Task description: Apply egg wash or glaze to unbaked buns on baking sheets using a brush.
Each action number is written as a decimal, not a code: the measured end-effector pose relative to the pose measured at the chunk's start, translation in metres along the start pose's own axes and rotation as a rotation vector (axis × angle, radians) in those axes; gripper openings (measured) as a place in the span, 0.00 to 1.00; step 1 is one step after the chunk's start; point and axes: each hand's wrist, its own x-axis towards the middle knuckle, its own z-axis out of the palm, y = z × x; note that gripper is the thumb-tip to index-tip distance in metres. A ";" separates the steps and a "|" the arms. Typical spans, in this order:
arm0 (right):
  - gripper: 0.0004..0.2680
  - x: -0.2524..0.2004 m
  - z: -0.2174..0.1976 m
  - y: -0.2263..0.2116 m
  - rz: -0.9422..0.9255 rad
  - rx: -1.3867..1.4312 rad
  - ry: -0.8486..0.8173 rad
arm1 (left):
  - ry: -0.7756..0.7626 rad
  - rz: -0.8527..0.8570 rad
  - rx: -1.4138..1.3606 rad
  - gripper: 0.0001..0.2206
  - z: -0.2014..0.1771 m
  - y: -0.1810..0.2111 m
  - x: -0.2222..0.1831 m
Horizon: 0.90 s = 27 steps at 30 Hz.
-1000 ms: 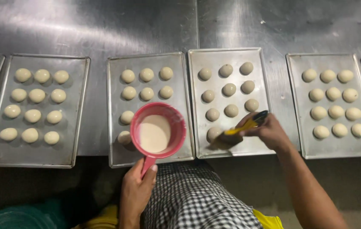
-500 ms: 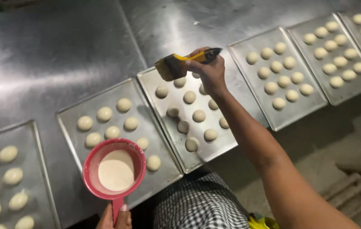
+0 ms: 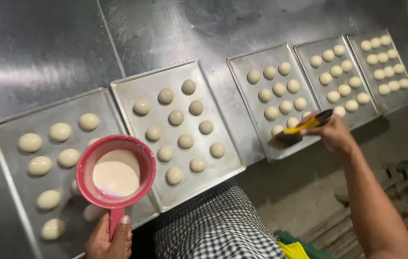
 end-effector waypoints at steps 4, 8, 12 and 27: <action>0.11 0.079 -0.018 0.031 0.126 -0.270 -0.342 | 0.165 -0.032 0.001 0.15 0.060 -0.038 -0.004; 0.11 0.209 -0.014 0.019 0.028 -0.200 -0.388 | 0.301 -0.019 -0.089 0.18 0.156 -0.041 -0.032; 0.07 0.281 0.014 -0.032 -0.283 -0.153 -0.296 | 0.429 -0.044 -0.138 0.16 0.222 -0.071 -0.075; 0.08 0.118 -0.092 0.056 -0.516 -0.368 -0.812 | 0.488 -0.044 -0.340 0.10 0.367 -0.128 -0.153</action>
